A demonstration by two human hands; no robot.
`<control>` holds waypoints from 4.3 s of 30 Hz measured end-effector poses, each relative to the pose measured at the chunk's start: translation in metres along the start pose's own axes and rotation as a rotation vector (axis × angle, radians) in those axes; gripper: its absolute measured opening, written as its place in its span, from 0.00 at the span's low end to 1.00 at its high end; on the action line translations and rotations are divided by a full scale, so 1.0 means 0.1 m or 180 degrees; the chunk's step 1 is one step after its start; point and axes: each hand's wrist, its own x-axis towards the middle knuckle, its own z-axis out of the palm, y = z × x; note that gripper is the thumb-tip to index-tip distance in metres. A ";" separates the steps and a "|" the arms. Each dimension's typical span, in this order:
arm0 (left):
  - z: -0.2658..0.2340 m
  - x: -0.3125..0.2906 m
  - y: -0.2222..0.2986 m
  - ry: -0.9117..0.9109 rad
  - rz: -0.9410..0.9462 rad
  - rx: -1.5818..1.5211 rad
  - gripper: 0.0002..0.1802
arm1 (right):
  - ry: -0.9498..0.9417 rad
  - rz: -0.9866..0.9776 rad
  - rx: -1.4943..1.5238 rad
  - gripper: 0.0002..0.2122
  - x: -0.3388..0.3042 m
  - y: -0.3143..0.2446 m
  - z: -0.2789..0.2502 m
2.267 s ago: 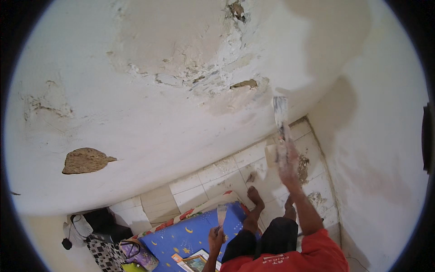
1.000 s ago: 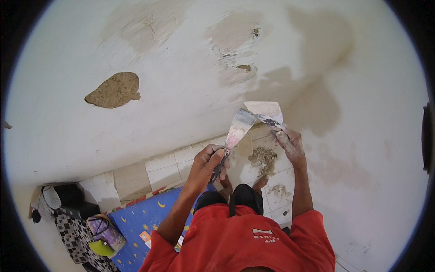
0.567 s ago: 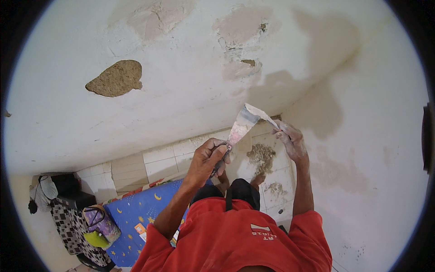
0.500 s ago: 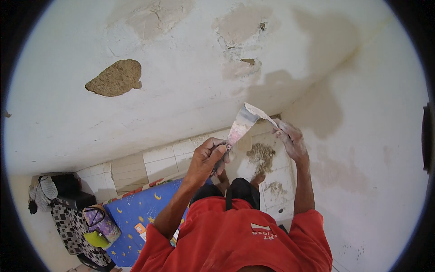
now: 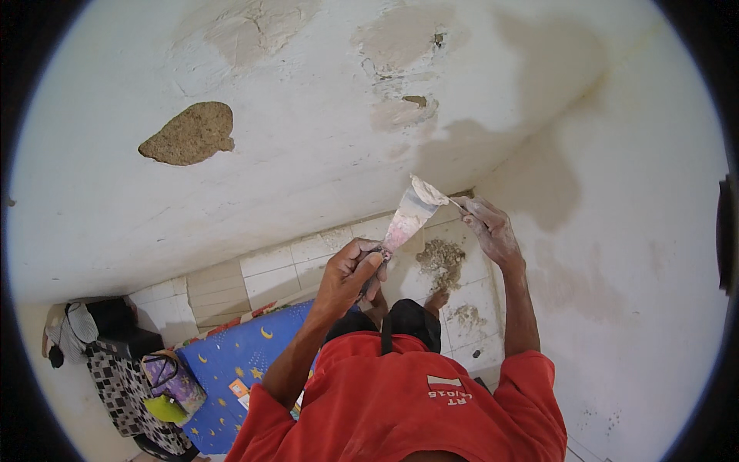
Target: The person mixes putty in a container, transfers it to scrapers, and applies it to holes and damaged areas on a wall while sitting on the floor.
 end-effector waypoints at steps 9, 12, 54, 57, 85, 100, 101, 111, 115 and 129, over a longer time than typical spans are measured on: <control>0.00 0.03 0.00 0.0011 -0.0066 -0.0250 0.11 | 0.0241 0.0601 0.0006 0.13 -0.09 0.11 0.03; -0.04 0.08 0.00 0.0089 -0.0134 -0.0120 0.11 | 0.0291 0.1046 0.0776 0.13 -0.25 0.03 -0.06; -1.25 -0.14 -1.31 0.0964 -0.0150 0.2115 0.15 | -0.1200 -0.0066 -0.1809 0.14 1.42 -0.05 -0.53; -1.28 -0.16 -1.50 0.0951 -0.0183 0.2131 0.15 | -0.1044 -0.0209 -0.2091 0.14 1.58 -0.15 -0.61; -1.17 -0.21 -1.65 0.0876 -0.0379 0.2168 0.17 | -0.0669 -0.0527 -0.3295 0.10 2.05 0.22 -1.15; -1.11 -0.45 -1.84 0.0892 -0.0331 0.2233 0.16 | -0.0179 -0.0571 -0.1959 0.08 1.37 0.32 -0.81; -1.10 -0.43 -1.88 0.0820 -0.0176 0.2258 0.16 | -0.0543 -0.0298 -0.1941 0.09 1.45 0.29 -0.82; -0.98 -0.64 -1.88 0.0907 -0.0458 0.2323 0.15 | 0.0100 -0.0537 -0.1817 0.08 1.76 0.49 -0.88; -0.97 -0.67 -1.99 0.0985 -0.0298 0.2054 0.16 | 0.0299 -0.0355 -0.1830 0.08 1.54 0.59 -1.03; -0.98 -0.62 -1.98 0.1017 -0.0263 0.2068 0.16 | 0.0573 -0.1178 -0.2121 0.09 1.82 0.35 -0.78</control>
